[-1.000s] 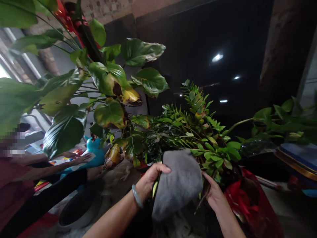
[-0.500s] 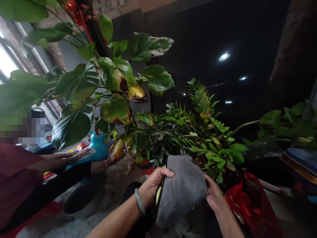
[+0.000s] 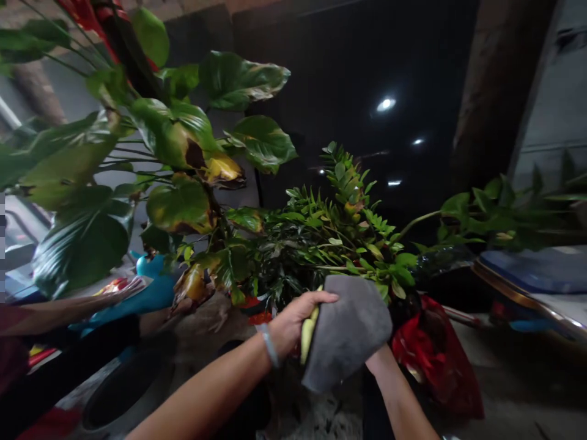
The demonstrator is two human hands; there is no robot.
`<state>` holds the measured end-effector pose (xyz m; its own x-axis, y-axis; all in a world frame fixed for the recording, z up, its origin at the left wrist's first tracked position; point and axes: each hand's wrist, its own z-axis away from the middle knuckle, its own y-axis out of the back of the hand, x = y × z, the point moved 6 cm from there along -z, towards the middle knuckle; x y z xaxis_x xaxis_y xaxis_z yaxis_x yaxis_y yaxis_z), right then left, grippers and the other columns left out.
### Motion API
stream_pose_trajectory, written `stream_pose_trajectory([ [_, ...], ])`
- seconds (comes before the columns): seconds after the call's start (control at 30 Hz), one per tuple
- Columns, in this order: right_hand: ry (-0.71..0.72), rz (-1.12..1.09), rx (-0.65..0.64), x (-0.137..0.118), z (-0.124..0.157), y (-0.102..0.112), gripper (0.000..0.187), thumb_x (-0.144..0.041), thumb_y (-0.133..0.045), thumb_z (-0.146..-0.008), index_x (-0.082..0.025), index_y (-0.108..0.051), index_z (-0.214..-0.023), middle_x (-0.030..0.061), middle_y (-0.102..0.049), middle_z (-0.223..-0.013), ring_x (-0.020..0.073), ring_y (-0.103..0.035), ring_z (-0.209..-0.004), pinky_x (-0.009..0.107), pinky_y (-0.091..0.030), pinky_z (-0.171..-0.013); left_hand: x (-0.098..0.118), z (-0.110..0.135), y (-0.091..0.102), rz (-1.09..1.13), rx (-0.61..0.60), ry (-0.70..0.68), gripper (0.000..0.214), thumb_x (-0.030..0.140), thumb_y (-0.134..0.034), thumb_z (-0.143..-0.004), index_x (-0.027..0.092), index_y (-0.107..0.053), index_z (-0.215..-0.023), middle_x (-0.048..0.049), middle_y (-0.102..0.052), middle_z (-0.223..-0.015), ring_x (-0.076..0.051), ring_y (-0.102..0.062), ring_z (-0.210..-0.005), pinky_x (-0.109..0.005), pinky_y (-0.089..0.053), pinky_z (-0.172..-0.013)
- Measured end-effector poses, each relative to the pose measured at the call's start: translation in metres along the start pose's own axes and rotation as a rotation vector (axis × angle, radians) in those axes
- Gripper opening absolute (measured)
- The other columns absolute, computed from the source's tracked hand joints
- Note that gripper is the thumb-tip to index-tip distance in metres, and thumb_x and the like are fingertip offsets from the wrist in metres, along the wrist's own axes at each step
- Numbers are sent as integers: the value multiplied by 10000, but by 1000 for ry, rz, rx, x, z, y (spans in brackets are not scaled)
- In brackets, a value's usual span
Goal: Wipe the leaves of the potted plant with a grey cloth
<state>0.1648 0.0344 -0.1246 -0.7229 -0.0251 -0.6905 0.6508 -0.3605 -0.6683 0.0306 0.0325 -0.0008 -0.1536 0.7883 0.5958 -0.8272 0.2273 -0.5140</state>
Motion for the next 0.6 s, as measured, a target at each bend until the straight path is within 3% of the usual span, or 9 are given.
stream_pose_trajectory([
  [0.07, -12, -3, 40, -2, 2, -3, 291, -338, -831, -436, -239, -670, -657, 15, -717, -657, 219, -661, -653, 302, -531, -581, 26, 26, 11, -43, 31, -112, 231, 225, -665, -678, 54, -683, -832, -117, -714, -619, -230, -660, -508, -308, -513, -561],
  [0.13, -28, -2, 62, -5, 5, -9, 320, -323, -838, -428, -200, -680, -678, 32, -707, -621, 202, -645, -580, 279, -507, -519, 61, 41, 5, -20, 28, -264, 217, 265, -668, -700, 106, -687, -846, -63, -724, -643, -191, -661, -526, -268, -509, -575],
  [0.2, -43, -2, 72, -9, 8, -16, 355, -328, -838, -424, -176, -685, -706, 41, -697, -587, 192, -631, -532, 268, -484, -480, 92, 37, -12, 19, 36, -472, 153, 231, -654, -723, 134, -685, -838, -21, -722, -636, -157, -657, -531, -234, -505, -588],
  [0.27, -49, -7, 69, -11, 12, -21, 368, -333, -836, -417, -181, -681, -714, 38, -697, -588, 202, -637, -536, 279, -482, -478, 101, 18, -25, 40, 63, -575, 106, 168, -609, -752, 122, -679, -817, -14, -709, -597, -147, -648, -512, -235, -511, -596],
  [0.33, -49, -12, 58, -12, 15, -24, 367, -332, -832, -409, -186, -676, -707, 39, -708, -623, 231, -659, -587, 306, -499, -506, 79, -8, -24, 12, 125, -410, 140, 169, -550, -791, 100, -672, -788, -29, -684, -529, -165, -628, -464, -270, -519, -577],
  [0.4, -47, -17, 49, -12, 17, -24, 346, -318, -825, -407, -184, -673, -687, 47, -720, -668, 256, -676, -655, 324, -515, -540, 44, -17, -2, -44, 234, -210, 169, 175, -536, -797, 75, -672, -782, -51, -668, -490, -179, -614, -426, -279, -515, -552],
  [0.5, -53, -19, 47, -12, 16, -19, 300, -276, -817, -421, -174, -678, -666, 52, -718, -660, 244, -675, -643, 303, -512, -529, 7, 14, 46, -63, 322, -106, 165, 197, -579, -763, 66, -679, -759, -86, -693, -535, -180, -629, -432, -252, -509, -534],
  [0.6, -82, -11, 51, -11, 13, -17, 307, -262, -822, -435, -144, -692, -687, 68, -693, -576, 201, -633, -508, 271, -484, -462, 1, 67, 67, -13, 267, -54, 162, 235, -619, -724, 88, -680, -753, -97, -712, -579, -209, -660, -488, -275, -526, -542],
])
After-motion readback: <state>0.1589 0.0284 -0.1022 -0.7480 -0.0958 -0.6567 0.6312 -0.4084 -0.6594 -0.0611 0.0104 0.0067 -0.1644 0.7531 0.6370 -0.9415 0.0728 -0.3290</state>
